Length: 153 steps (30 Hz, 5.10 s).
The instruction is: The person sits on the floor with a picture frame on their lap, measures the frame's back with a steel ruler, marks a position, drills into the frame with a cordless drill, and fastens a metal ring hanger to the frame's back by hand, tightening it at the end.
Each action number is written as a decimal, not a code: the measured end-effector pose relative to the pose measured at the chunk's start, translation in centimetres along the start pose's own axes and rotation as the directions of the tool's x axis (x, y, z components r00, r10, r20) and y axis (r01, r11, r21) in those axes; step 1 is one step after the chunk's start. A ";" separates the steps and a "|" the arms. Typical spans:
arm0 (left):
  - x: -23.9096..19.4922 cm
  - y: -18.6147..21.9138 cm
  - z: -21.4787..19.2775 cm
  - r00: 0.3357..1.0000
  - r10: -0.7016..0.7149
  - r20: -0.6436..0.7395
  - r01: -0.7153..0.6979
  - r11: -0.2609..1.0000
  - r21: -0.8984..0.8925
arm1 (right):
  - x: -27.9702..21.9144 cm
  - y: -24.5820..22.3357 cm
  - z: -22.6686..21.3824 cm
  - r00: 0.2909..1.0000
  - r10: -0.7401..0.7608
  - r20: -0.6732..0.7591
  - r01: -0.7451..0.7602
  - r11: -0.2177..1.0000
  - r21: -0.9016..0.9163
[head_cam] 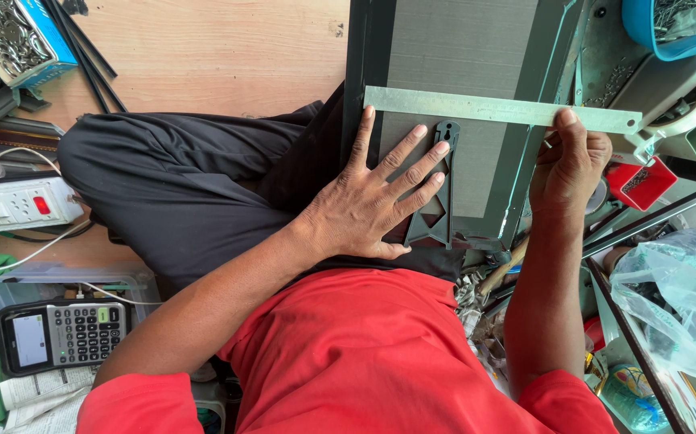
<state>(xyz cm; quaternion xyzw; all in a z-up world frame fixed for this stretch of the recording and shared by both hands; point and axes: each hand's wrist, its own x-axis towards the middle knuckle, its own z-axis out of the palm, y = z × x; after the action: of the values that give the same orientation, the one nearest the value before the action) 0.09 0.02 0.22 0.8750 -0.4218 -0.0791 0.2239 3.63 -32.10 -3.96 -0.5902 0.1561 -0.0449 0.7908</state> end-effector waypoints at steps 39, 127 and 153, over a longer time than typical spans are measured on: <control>0.2 0.2 -0.5 1.000 -0.007 0.021 0.007 1.000 0.022 | 0.4 -0.2 0.2 0.999 0.010 0.046 -0.010 1.000 0.011; -0.1 -0.3 -0.9 0.999 0.016 -0.048 -0.014 0.999 0.046 | 0.6 -7.1 11.6 0.827 0.372 0.421 0.032 0.717 -0.697; 0.0 -0.2 -1.1 1.000 0.008 -0.025 -0.008 0.999 0.034 | 0.8 -7.1 13.1 0.815 0.428 0.392 0.140 0.510 -0.848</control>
<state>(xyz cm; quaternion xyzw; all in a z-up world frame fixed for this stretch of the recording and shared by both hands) 0.61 0.51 1.13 0.8780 -0.4238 -0.0601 0.2144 9.16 -22.38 5.97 -0.8676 -0.0291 0.2807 0.4094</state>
